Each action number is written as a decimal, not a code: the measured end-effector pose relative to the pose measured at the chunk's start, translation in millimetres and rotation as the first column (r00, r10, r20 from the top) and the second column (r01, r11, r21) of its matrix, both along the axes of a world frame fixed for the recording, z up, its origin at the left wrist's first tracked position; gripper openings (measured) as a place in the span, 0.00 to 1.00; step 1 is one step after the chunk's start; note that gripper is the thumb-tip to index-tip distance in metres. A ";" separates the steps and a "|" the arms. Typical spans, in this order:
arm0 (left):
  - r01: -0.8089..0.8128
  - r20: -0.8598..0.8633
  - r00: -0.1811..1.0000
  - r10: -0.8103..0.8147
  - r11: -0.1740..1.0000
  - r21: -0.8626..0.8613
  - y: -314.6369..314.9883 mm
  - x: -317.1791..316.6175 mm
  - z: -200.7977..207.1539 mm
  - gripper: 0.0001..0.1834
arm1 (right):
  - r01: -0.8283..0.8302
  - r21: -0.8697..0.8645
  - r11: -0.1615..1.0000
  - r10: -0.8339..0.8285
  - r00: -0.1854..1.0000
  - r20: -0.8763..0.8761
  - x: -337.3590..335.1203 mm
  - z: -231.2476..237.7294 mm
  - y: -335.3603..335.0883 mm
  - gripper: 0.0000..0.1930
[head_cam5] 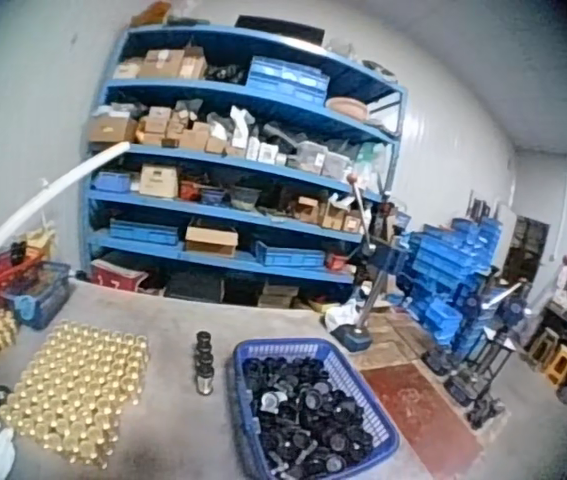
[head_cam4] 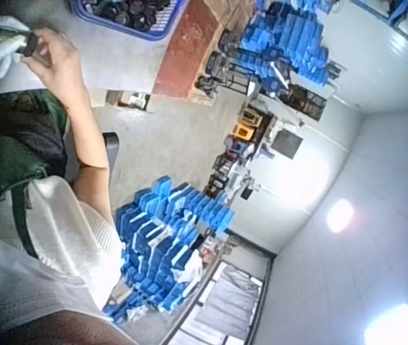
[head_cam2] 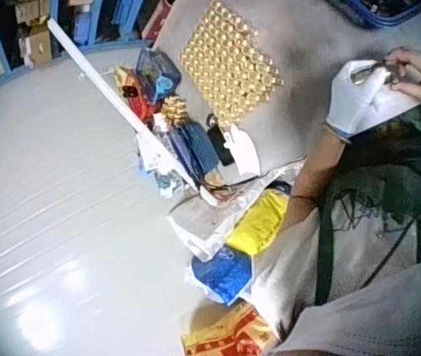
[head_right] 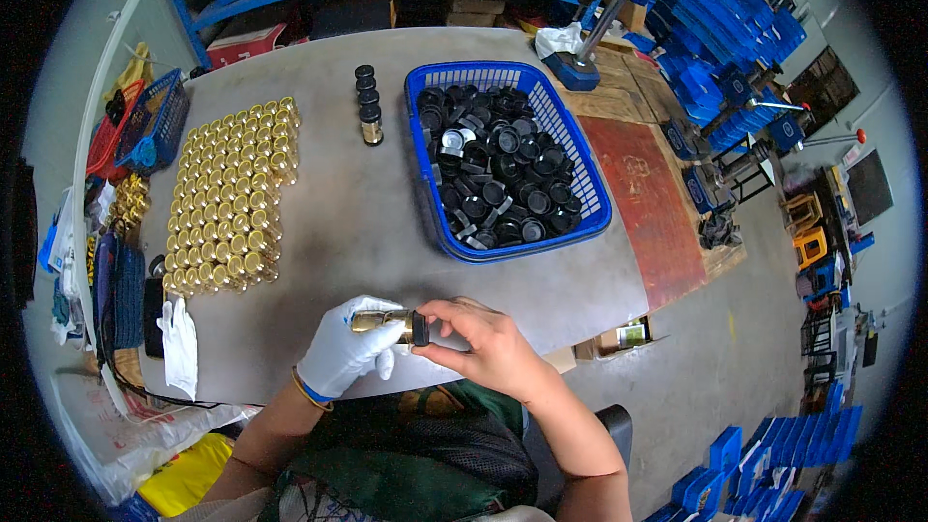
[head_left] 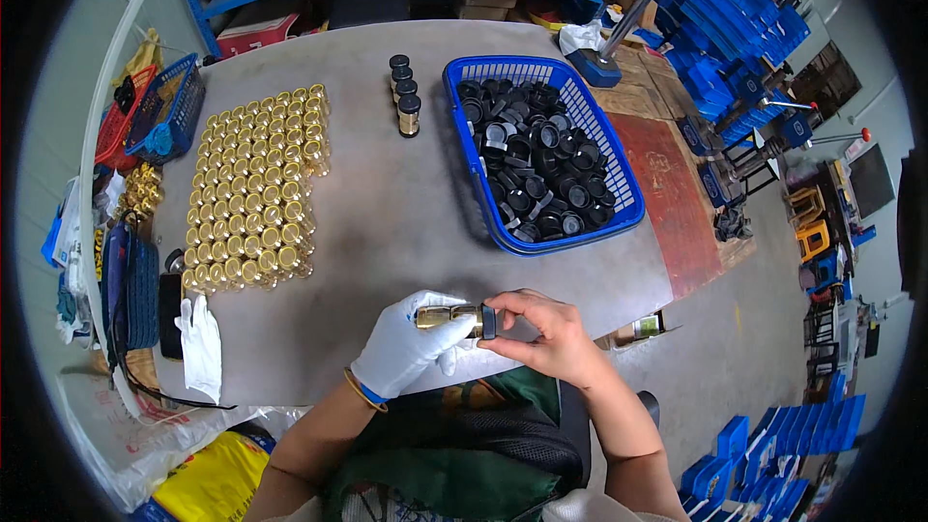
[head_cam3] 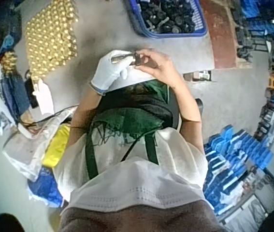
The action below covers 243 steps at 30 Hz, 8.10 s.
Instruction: Assembling small gold-colored mechanical components with black plastic caps at a workbench.
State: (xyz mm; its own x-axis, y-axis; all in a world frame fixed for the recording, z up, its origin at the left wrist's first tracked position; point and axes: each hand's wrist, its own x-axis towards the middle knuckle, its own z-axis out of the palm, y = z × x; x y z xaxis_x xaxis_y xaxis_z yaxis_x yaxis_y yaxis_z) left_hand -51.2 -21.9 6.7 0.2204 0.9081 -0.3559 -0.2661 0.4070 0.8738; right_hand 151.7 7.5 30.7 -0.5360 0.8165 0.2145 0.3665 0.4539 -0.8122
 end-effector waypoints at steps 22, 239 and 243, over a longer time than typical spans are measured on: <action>0.097 0.133 0.988 -0.078 0.985 -0.142 -0.1 0.4 20.1 0.13 | -0.163 0.315 0.935 0.160 0.986 0.035 6.3 11.2 6.0 0.23; 0.124 -0.458 0.876 0.151 0.847 0.517 -5.2 6.3 13.0 0.21 | -0.126 -0.126 0.984 0.152 0.962 0.225 6.1 1.1 55.3 0.16; 0.093 -0.537 0.799 0.270 0.827 0.554 -1.3 7.6 14.1 0.26 | 0.031 0.384 0.923 -0.237 0.831 0.504 21.2 1.4 120.4 0.09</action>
